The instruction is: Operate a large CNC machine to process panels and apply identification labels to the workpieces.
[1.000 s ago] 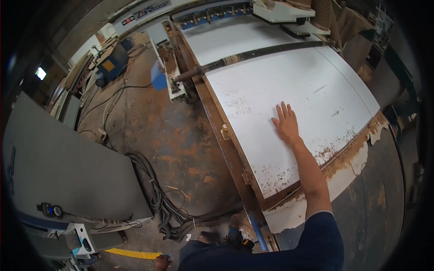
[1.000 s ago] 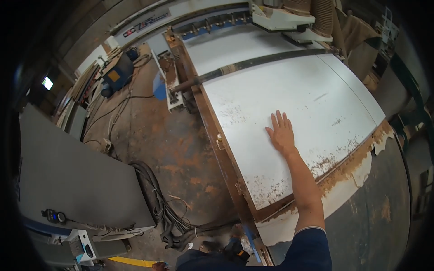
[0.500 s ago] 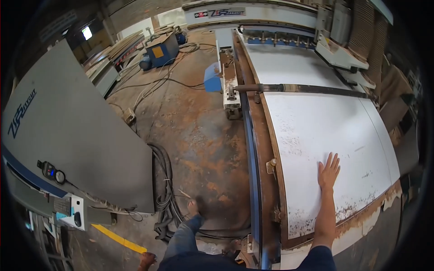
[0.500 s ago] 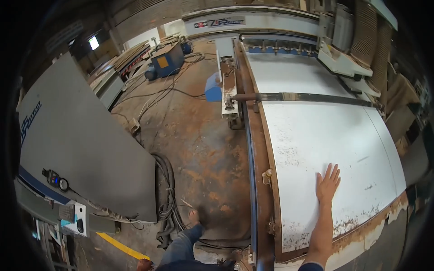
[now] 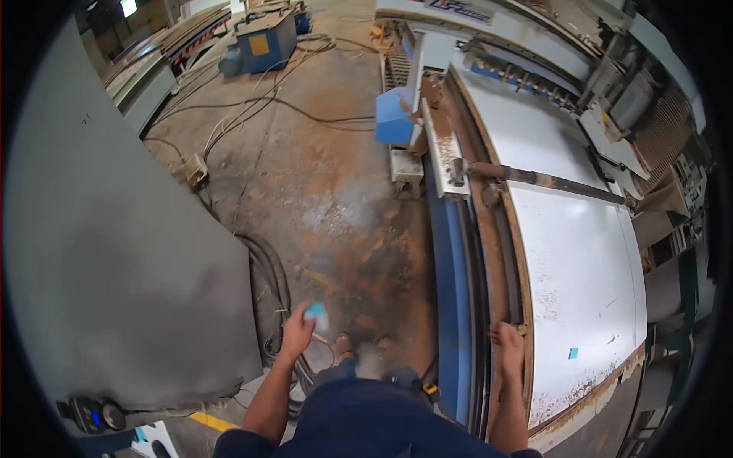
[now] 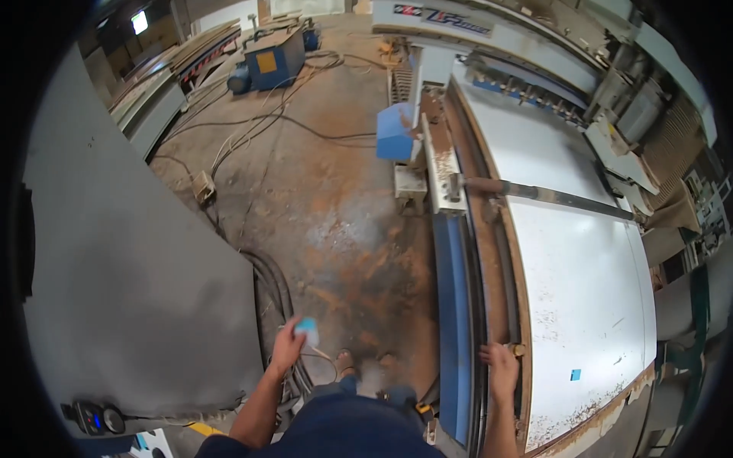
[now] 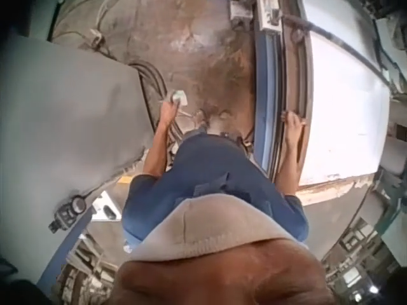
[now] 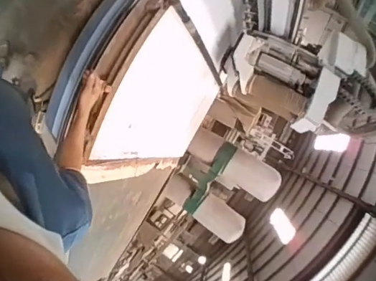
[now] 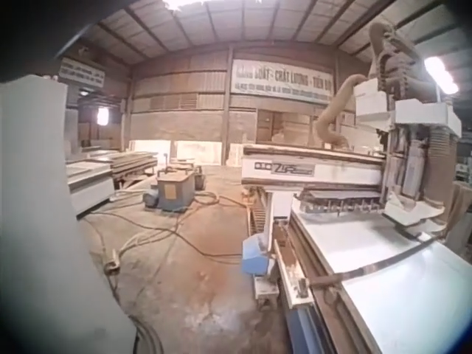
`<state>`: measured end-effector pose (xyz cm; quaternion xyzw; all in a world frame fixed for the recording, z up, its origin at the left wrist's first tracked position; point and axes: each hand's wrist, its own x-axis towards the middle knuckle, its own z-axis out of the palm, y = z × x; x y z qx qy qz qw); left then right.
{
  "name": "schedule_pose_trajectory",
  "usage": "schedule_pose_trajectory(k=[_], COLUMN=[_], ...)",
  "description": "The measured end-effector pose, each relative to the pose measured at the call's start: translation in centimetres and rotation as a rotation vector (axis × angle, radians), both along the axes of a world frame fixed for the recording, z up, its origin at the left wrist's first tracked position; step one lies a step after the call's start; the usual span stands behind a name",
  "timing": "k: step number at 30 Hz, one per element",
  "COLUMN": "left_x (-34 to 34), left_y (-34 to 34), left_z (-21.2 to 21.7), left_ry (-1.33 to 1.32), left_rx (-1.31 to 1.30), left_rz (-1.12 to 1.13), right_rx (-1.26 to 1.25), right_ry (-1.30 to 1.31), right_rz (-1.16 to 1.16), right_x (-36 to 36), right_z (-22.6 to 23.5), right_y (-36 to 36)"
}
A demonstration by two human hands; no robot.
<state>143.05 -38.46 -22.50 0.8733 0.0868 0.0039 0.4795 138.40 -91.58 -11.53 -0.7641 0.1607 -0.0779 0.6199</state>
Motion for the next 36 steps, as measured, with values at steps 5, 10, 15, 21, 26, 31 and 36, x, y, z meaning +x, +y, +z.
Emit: schedule_pose_trajectory(k=[5,10,15,21,26,31,36], left_x=[12.7,19.6,29.7,42.2,52.0,62.4,74.7], left_y=[0.0,4.0,9.7,15.9,18.6,21.9,27.3], left_z=[15.0,20.1,19.3,21.3,21.9,18.2,15.8], left_ry=[-0.244,-0.194,-0.095,0.044,0.116,0.106,0.180], left_rx=[-0.409,-0.667,-0.390,-0.384,-0.584,-0.566,-0.452], left_rz=[-0.080,-0.131,-0.155,-0.118,-0.185,-0.348,-0.574], right_rx=[0.411,0.782,0.846,0.500,0.382,0.359,0.175], right_ry=[0.203,0.173,0.239,0.109,0.041,0.041,0.210], right_rz=[0.509,0.784,0.785,0.868,0.767,0.708,0.680], right_x=[14.8,27.9,41.7,56.2,64.9,72.8,81.4], right_z=[2.8,6.2,6.0,8.8,10.3,8.9,7.5], right_y=[21.3,32.9,42.3,49.5,51.9,53.9,57.7])
